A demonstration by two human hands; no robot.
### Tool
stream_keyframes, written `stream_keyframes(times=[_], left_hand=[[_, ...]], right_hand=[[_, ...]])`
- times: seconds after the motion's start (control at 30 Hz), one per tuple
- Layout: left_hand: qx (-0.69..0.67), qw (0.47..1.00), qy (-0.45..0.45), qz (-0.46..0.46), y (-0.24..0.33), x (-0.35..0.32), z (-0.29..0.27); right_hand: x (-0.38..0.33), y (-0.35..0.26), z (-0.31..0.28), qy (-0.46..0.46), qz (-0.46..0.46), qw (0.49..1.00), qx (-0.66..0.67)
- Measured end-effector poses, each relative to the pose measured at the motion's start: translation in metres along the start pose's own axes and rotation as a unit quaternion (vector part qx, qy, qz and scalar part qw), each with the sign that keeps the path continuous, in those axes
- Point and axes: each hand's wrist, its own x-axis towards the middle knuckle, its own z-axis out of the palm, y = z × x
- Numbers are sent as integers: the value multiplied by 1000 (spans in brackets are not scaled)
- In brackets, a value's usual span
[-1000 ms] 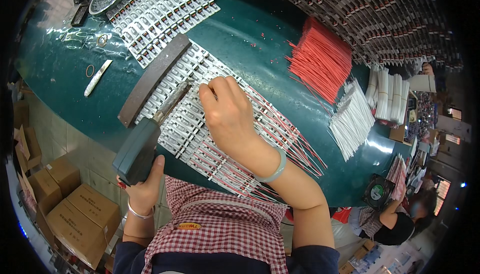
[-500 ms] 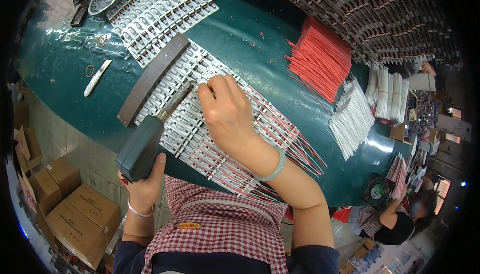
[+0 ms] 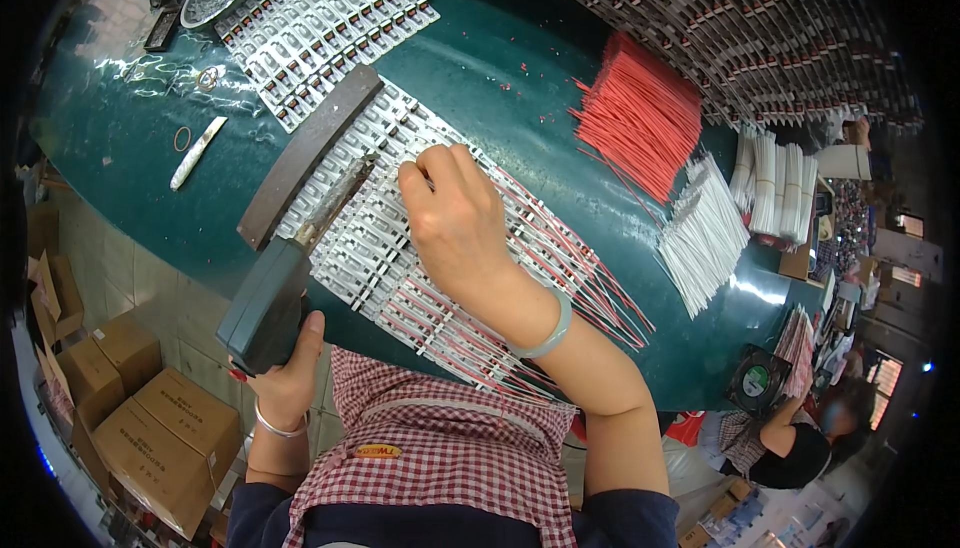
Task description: The person uses a soldering iron to attach red and white wires to a grid of metal components on a green workbench. They repeatedly pick up wires, apply the soldering iron to the connection points, and place the finished units into a stack. The person also moves a metal guide and stacks of components during the process.
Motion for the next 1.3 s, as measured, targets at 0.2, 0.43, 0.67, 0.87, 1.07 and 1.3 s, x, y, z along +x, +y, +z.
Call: stream_keyframes(times=[0.2, 0.43, 0.67, 0.87, 1.07, 1.3], left_hand=[[35, 999, -6, 18, -3, -5, -5], [7, 999, -14, 46, -5, -1, -2], [32, 997, -35, 63, -2, 3, 0], [49, 997, -41, 45, 3, 2, -2], [-14, 1000, -11, 0, -17, -17, -10], [-139, 984, 79, -82, 11, -13, 6]], right_hand=[[-3, -10, 0, 21, 4, 1000, 11], [-4, -8, 3, 13, 0, 1000, 7], [-3, -9, 1, 2, 1, 1000, -2], [-5, -8, 1, 2, 1, 1000, -6], [-5, -13, 3, -1, -3, 1000, -6], [-6, -10, -12, 13, 14, 1000, -7]])
